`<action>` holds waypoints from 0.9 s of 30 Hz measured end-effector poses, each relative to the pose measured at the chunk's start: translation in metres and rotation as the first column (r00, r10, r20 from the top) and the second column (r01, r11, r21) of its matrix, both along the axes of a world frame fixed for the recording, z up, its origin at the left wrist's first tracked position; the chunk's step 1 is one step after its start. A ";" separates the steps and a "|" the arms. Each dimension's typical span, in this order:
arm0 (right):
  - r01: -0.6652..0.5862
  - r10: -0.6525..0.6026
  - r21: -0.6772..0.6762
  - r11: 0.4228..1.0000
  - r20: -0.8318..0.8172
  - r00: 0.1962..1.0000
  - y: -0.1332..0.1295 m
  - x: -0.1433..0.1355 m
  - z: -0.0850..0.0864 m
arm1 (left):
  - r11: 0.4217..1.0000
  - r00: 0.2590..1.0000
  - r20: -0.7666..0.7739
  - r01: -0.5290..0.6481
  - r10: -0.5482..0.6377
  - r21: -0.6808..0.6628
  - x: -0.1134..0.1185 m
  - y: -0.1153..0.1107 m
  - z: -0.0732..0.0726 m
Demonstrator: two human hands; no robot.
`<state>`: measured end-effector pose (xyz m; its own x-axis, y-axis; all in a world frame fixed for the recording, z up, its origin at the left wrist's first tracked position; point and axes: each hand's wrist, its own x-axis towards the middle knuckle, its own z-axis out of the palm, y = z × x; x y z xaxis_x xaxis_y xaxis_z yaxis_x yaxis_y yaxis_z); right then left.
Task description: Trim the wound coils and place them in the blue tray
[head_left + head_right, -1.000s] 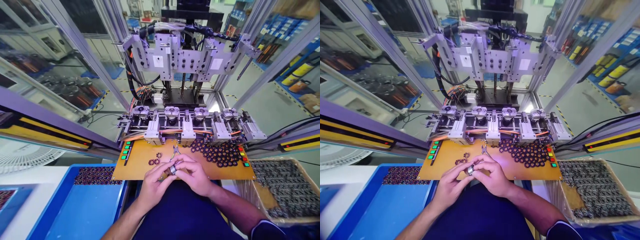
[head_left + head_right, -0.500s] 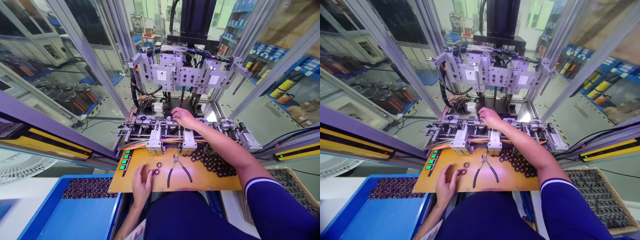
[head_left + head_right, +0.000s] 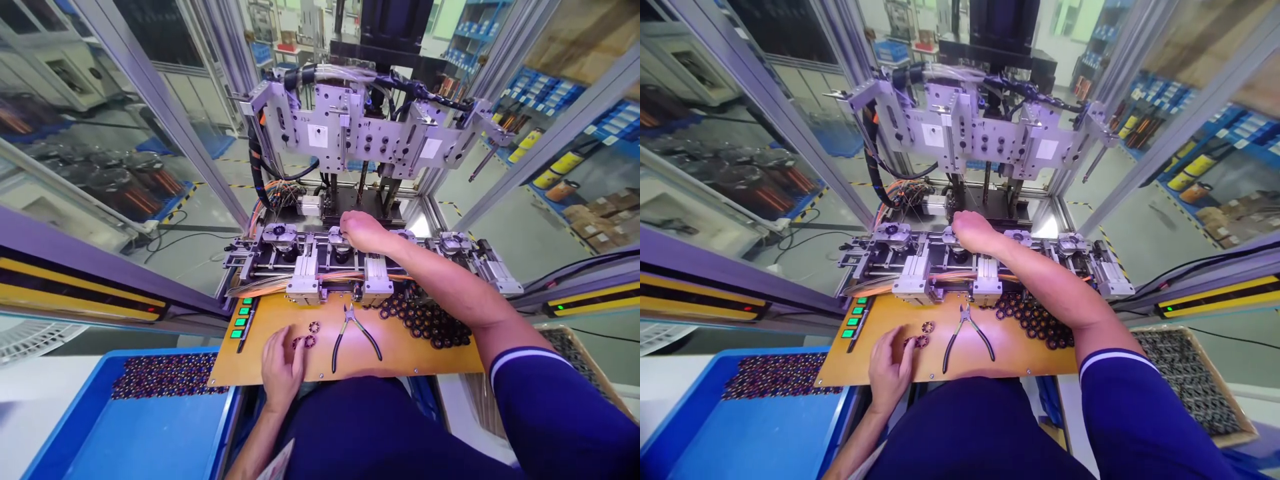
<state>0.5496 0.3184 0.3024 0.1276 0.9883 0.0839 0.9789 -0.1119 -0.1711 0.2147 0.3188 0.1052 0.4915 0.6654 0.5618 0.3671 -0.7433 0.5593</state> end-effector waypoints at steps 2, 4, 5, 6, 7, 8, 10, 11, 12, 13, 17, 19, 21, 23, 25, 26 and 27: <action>0.000 0.000 -0.002 1.000 0.014 1.000 -0.001 -0.003 0.000 | 1.000 1.000 -0.003 -0.001 0.001 -0.007 0.000 0.000 0.001; -0.014 0.014 0.001 1.000 0.024 1.000 -0.007 -0.005 0.000 | 1.000 1.000 -0.004 -0.004 0.004 -0.022 -0.001 -0.001 0.001; -0.025 0.025 0.004 1.000 0.029 0.999 -0.011 -0.007 -0.001 | 0.999 1.000 -0.004 -0.006 0.006 -0.031 -0.001 -0.001 0.001; -0.039 0.038 0.007 0.999 0.034 0.999 -0.015 -0.008 -0.003 | 0.999 1.000 -0.003 -0.008 0.008 -0.041 -0.001 -0.001 0.001; -0.052 0.051 0.011 0.999 0.039 0.998 -0.019 -0.009 -0.004 | 0.999 1.000 -0.001 -0.011 0.011 -0.051 -0.001 -0.001 0.001; -0.064 0.063 0.017 0.998 0.043 0.997 -0.023 -0.010 -0.007 | 0.998 1.000 0.002 -0.015 0.015 -0.061 0.000 -0.001 0.000; -0.077 0.075 0.034 0.996 0.048 0.996 -0.027 -0.011 -0.011 | 0.997 1.000 0.005 -0.020 0.020 -0.079 0.000 -0.001 0.000; -0.077 0.074 0.045 0.996 0.048 0.996 -0.028 -0.012 -0.013 | 0.996 1.000 0.007 -0.019 0.020 -0.087 0.001 -0.001 0.001; -0.071 0.068 0.061 0.996 0.046 0.997 -0.030 -0.013 -0.013 | 0.996 1.000 0.008 -0.016 0.017 -0.093 0.001 -0.001 0.001; -0.060 0.057 0.082 0.995 0.044 0.997 -0.034 -0.016 -0.012 | 0.995 1.000 0.010 -0.012 0.013 -0.100 0.001 -0.001 0.002; 0.016 -0.024 0.251 0.968 0.032 0.999 -0.081 -0.041 -0.007 | 0.989 1.000 0.025 0.005 -0.001 -0.148 -0.006 -0.002 0.011; 0.065 -0.074 0.413 0.908 0.005 0.997 -0.126 -0.060 -0.012 | 0.983 0.999 0.040 -0.003 0.011 -0.185 -0.014 -0.003 0.019; 0.157 -0.156 0.508 0.847 -0.045 0.987 -0.174 -0.076 -0.027 | 0.975 0.998 0.059 -0.008 0.022 -0.222 -0.023 -0.004 0.029; 0.260 -0.256 0.463 0.847 -0.074 0.964 -0.217 -0.086 -0.051 | 0.966 0.997 0.077 0.013 0.007 -0.258 -0.029 -0.003 0.040; 0.337 -0.332 0.383 0.860 -0.083 0.940 -0.248 -0.090 -0.079 | 0.954 0.995 0.087 0.074 -0.051 -0.290 -0.028 -0.002 0.054; 0.366 -0.359 0.347 0.864 -0.087 0.929 -0.259 -0.090 -0.092 | 0.944 0.991 0.087 0.122 -0.100 -0.306 -0.026 -0.002 0.060; 0.395 -0.386 0.311 0.865 -0.093 0.918 -0.266 -0.090 -0.103 | 0.930 0.983 0.085 0.181 -0.162 -0.320 -0.022 -0.002 0.067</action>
